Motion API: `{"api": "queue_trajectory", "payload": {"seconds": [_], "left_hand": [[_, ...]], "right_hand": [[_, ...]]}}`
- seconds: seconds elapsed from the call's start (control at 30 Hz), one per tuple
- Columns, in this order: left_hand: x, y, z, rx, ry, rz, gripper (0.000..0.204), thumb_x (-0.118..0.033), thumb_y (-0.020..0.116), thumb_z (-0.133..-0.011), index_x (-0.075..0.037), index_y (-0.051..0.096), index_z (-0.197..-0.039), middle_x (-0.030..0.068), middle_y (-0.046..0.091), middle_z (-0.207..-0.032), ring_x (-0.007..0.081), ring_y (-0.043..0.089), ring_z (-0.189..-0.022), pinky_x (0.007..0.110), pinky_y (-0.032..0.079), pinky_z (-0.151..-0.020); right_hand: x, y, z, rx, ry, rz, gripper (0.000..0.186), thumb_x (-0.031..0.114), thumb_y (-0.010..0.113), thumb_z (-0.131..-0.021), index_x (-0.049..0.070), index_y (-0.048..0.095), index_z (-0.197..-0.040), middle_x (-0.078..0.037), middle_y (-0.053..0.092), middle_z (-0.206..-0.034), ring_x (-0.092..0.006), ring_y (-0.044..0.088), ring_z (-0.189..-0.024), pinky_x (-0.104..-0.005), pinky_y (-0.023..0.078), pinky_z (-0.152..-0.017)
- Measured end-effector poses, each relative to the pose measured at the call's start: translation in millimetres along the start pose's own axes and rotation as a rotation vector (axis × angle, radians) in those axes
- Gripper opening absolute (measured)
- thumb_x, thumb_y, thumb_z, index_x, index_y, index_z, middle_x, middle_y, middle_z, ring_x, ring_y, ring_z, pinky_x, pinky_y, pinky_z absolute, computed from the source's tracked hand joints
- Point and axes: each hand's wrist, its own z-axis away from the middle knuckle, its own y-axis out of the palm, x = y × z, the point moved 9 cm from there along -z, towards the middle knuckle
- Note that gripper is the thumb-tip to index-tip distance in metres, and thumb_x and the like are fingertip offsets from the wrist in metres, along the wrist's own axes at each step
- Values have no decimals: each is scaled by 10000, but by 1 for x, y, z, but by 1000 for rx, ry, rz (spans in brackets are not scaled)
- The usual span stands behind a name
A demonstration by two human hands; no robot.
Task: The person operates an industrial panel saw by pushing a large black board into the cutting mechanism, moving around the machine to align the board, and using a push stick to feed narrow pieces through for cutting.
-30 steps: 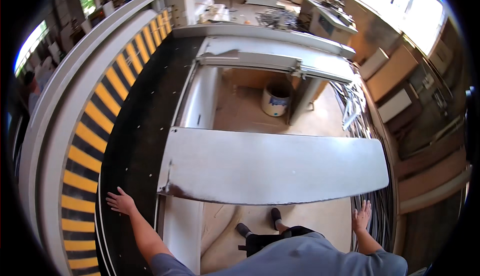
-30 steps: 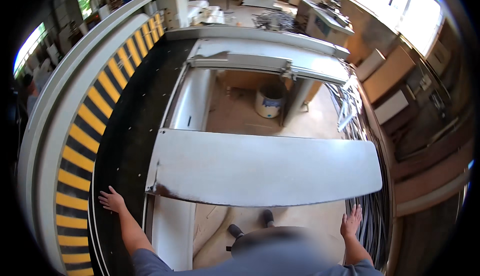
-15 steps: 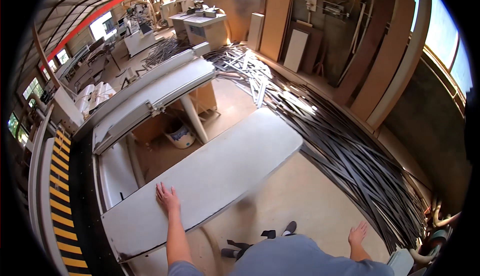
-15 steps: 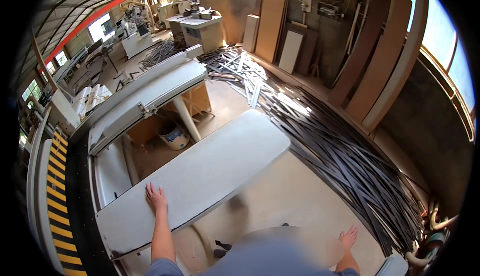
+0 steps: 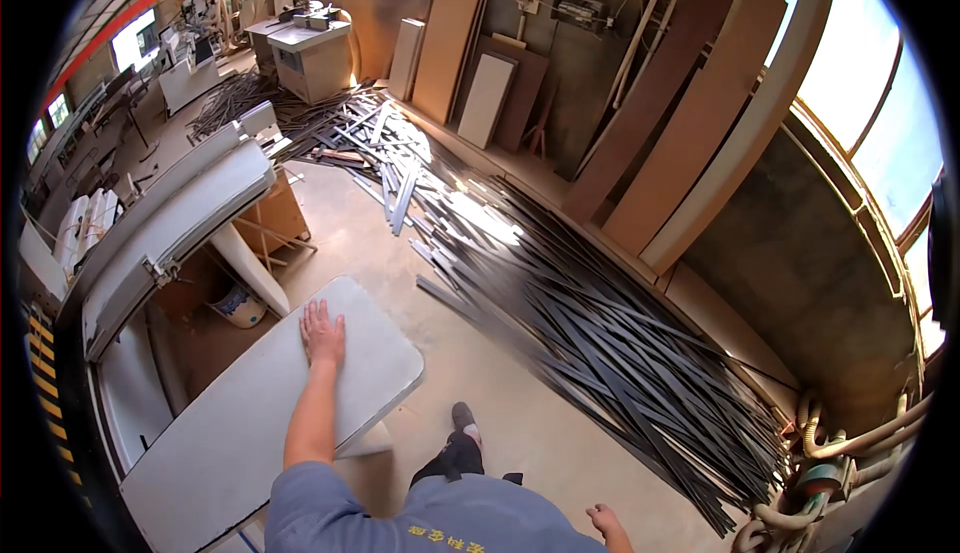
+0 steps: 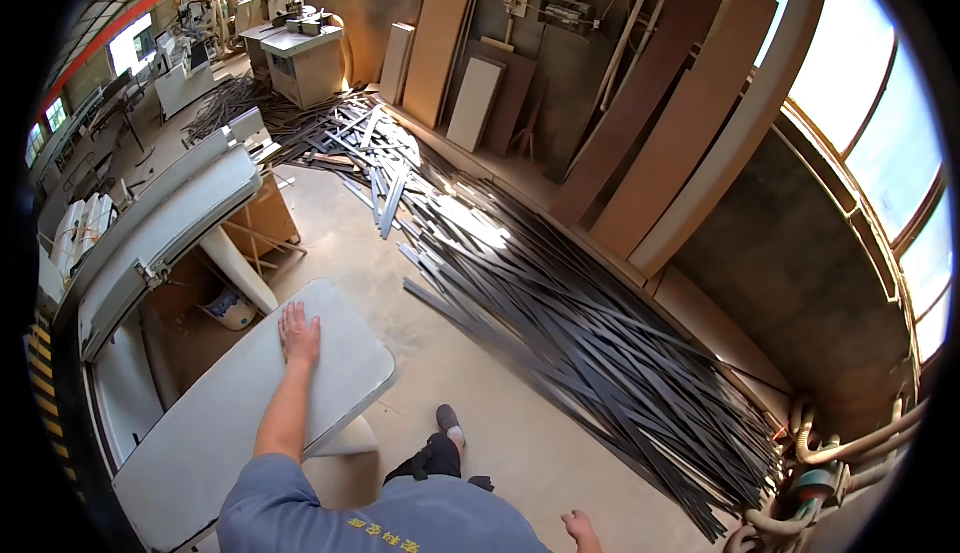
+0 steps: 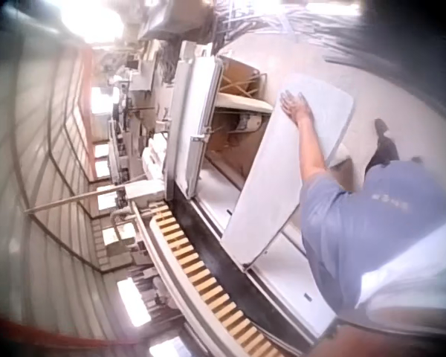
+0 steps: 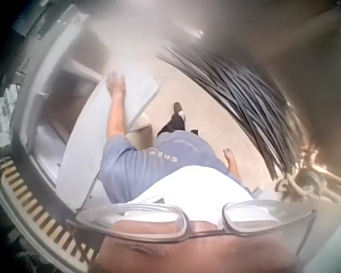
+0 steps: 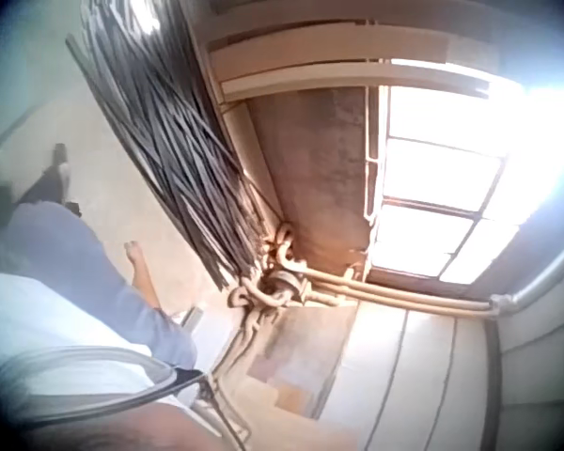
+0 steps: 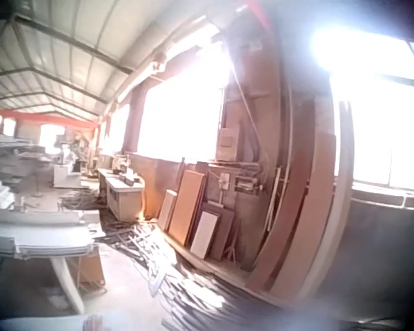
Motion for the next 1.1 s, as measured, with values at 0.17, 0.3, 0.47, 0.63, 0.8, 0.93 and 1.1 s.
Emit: {"api": "queue_trajectory", "payload": {"seconds": [0.17,0.3,0.47,0.63,0.8,0.93,1.1], "left_hand": [[-31,9,-69,-34,-61,-15,576,-370,568,-989,-63,459,-1463,148,428,-1550,311,313,-1488,460,184,-1251],[-15,16,-70,13,-126,33,601,-353,594,-969,-40,457,-1463,163,439,-1533,325,288,-1500,473,162,-1257],[-2,2,-66,-39,-262,22,610,-357,609,-954,-38,470,-1454,161,439,-1532,330,271,-1507,474,152,-1260],[0,-10,-88,-244,-307,187,603,-311,672,-894,-34,515,-1407,171,473,-1484,368,327,-1464,504,203,-1238],[28,-29,-69,-509,-472,202,598,-235,668,-887,-18,491,-1416,196,472,-1469,429,349,-1435,541,249,-1218],[47,-37,-41,-682,-714,136,599,-210,664,-882,-9,483,-1416,210,477,-1460,453,358,-1426,563,257,-1209],[63,-44,-37,-843,-969,-30,598,-164,659,-875,-4,475,-1421,214,478,-1460,471,353,-1428,584,245,-1206]], "right_hand": [[69,-36,-108,43,-96,133,604,408,658,-913,-25,626,-1332,-249,640,-1330,-353,598,-1270,-423,485,-1039],[171,-66,-203,151,-191,384,505,427,650,-924,-7,719,-1172,-198,726,-1151,-315,664,-1154,-408,503,-988],[375,-99,-286,220,-226,578,477,437,643,-932,3,735,-1107,-168,741,-1083,-313,681,-1090,-420,510,-951],[591,-111,-394,227,-404,745,455,434,625,-956,-12,718,-975,-145,718,-928,-321,673,-937,-441,514,-867],[858,-39,-413,261,-619,842,513,390,678,-865,-66,727,-1094,-238,744,-1033,-356,715,-1036,-417,543,-904],[1103,99,-248,303,-1059,1010,452,332,623,-892,-60,708,-1099,-248,731,-1056,-354,701,-1058,-409,539,-918],[1305,299,-77,449,-1746,705,387,213,689,-905,4,658,-1230,-199,600,-1347,-344,597,-1245,-396,497,-1015]]}}
